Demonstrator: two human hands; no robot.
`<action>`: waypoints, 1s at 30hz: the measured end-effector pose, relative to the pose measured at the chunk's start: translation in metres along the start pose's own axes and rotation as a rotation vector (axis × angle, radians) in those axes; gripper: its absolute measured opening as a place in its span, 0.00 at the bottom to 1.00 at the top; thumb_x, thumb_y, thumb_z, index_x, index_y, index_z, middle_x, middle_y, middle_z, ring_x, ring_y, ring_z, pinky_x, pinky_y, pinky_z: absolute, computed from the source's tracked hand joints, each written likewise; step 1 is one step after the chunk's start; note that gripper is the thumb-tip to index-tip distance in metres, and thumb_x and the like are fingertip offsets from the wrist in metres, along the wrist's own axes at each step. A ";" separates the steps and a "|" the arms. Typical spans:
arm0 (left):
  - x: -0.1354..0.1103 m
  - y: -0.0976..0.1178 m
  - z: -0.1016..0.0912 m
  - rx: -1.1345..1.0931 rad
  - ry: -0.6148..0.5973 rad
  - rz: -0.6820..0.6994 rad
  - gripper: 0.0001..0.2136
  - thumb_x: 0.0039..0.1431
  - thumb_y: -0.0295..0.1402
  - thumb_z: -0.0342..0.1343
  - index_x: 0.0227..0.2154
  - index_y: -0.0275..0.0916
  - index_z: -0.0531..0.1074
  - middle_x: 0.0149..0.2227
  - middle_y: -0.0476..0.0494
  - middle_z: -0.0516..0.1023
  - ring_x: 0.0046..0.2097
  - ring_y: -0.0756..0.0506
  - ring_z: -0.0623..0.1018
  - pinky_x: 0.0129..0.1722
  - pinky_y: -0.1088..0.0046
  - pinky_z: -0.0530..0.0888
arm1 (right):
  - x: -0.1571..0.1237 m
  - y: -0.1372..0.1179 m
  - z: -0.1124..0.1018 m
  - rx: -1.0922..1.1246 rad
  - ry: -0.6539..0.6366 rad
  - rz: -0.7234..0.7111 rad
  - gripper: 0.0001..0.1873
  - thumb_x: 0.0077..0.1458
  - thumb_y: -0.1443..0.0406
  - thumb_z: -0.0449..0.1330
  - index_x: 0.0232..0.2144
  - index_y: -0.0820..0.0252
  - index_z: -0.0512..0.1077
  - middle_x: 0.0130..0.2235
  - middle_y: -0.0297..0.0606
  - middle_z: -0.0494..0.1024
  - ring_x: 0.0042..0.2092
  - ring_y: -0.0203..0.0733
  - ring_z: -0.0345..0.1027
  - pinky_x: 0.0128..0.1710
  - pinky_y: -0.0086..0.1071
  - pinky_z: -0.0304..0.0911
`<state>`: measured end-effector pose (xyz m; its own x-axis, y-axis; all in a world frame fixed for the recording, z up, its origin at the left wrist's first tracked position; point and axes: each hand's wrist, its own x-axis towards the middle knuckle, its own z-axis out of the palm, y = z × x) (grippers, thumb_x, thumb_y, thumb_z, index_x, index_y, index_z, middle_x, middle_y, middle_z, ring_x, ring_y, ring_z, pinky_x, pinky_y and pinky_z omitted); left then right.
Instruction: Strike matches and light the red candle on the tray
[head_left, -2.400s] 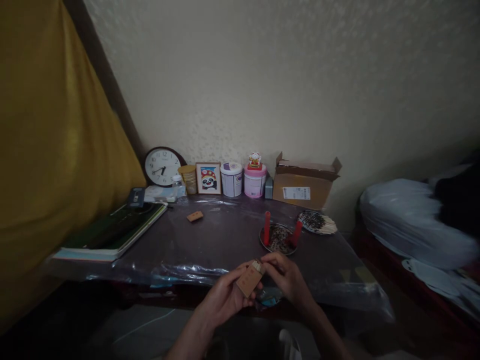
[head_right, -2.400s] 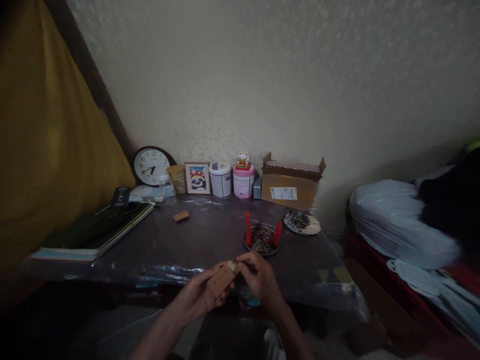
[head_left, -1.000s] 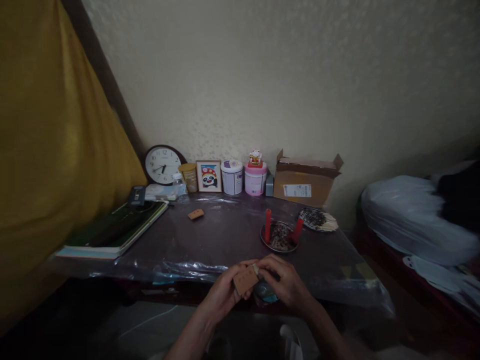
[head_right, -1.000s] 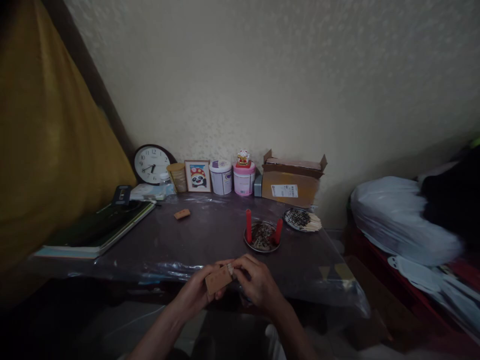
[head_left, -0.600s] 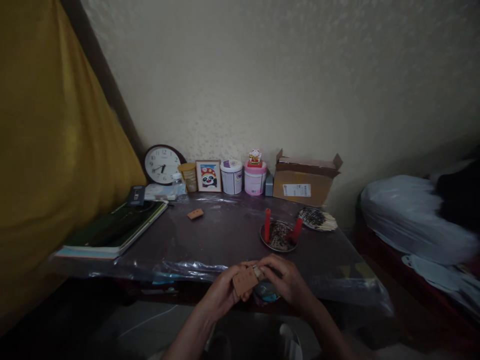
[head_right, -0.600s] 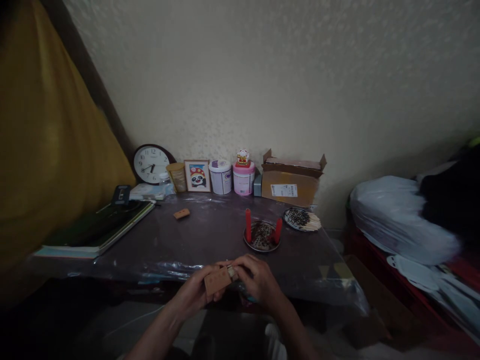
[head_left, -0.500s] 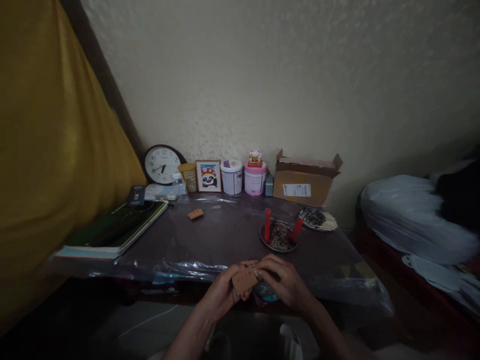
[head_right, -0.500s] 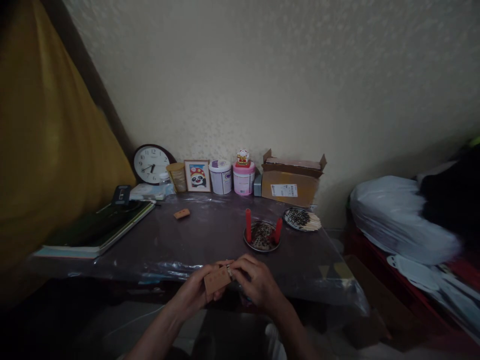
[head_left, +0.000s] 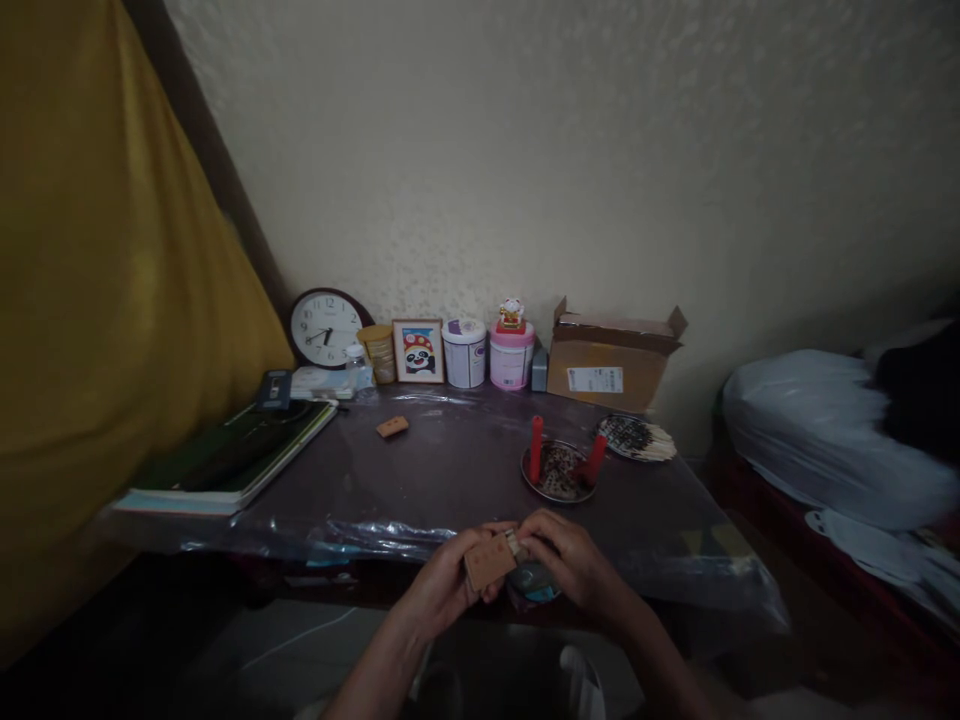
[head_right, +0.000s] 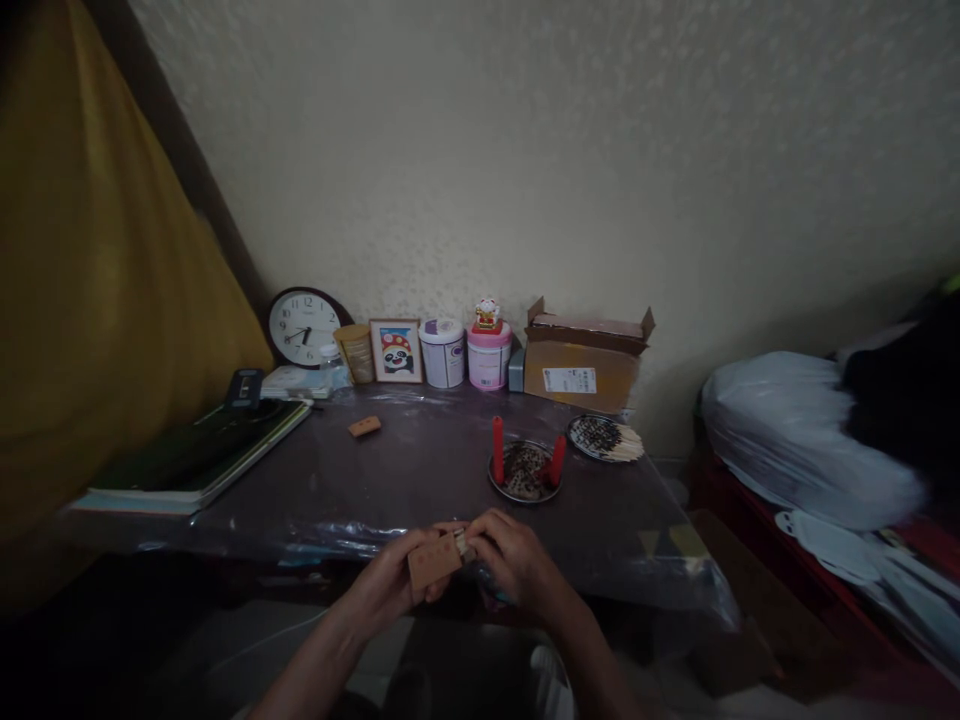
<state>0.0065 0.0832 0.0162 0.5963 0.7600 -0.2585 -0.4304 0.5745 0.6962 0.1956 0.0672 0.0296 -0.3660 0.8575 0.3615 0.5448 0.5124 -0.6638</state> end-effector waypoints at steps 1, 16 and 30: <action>0.000 0.000 0.000 -0.001 0.002 -0.004 0.15 0.53 0.33 0.51 0.42 0.31 0.73 0.30 0.39 0.76 0.22 0.51 0.71 0.20 0.76 0.64 | 0.000 -0.001 0.000 -0.005 -0.007 -0.003 0.07 0.60 0.66 0.51 0.32 0.57 0.68 0.33 0.35 0.72 0.36 0.36 0.66 0.37 0.28 0.60; 0.002 -0.005 -0.006 0.092 -0.048 -0.006 0.16 0.53 0.33 0.51 0.43 0.32 0.72 0.28 0.41 0.75 0.21 0.51 0.70 0.19 0.77 0.63 | -0.001 -0.003 -0.002 0.114 0.019 0.119 0.03 0.52 0.67 0.59 0.26 0.59 0.71 0.29 0.33 0.73 0.31 0.35 0.67 0.33 0.27 0.62; -0.003 0.001 0.001 0.140 -0.066 -0.031 0.16 0.53 0.31 0.50 0.44 0.34 0.73 0.29 0.42 0.75 0.22 0.51 0.70 0.19 0.76 0.63 | -0.003 -0.004 -0.005 0.241 -0.041 0.217 0.01 0.49 0.69 0.58 0.27 0.61 0.71 0.29 0.33 0.73 0.33 0.35 0.68 0.35 0.27 0.63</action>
<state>0.0048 0.0814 0.0184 0.6532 0.7181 -0.2401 -0.3152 0.5462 0.7761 0.1986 0.0626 0.0348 -0.2936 0.9404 0.1714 0.4209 0.2882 -0.8601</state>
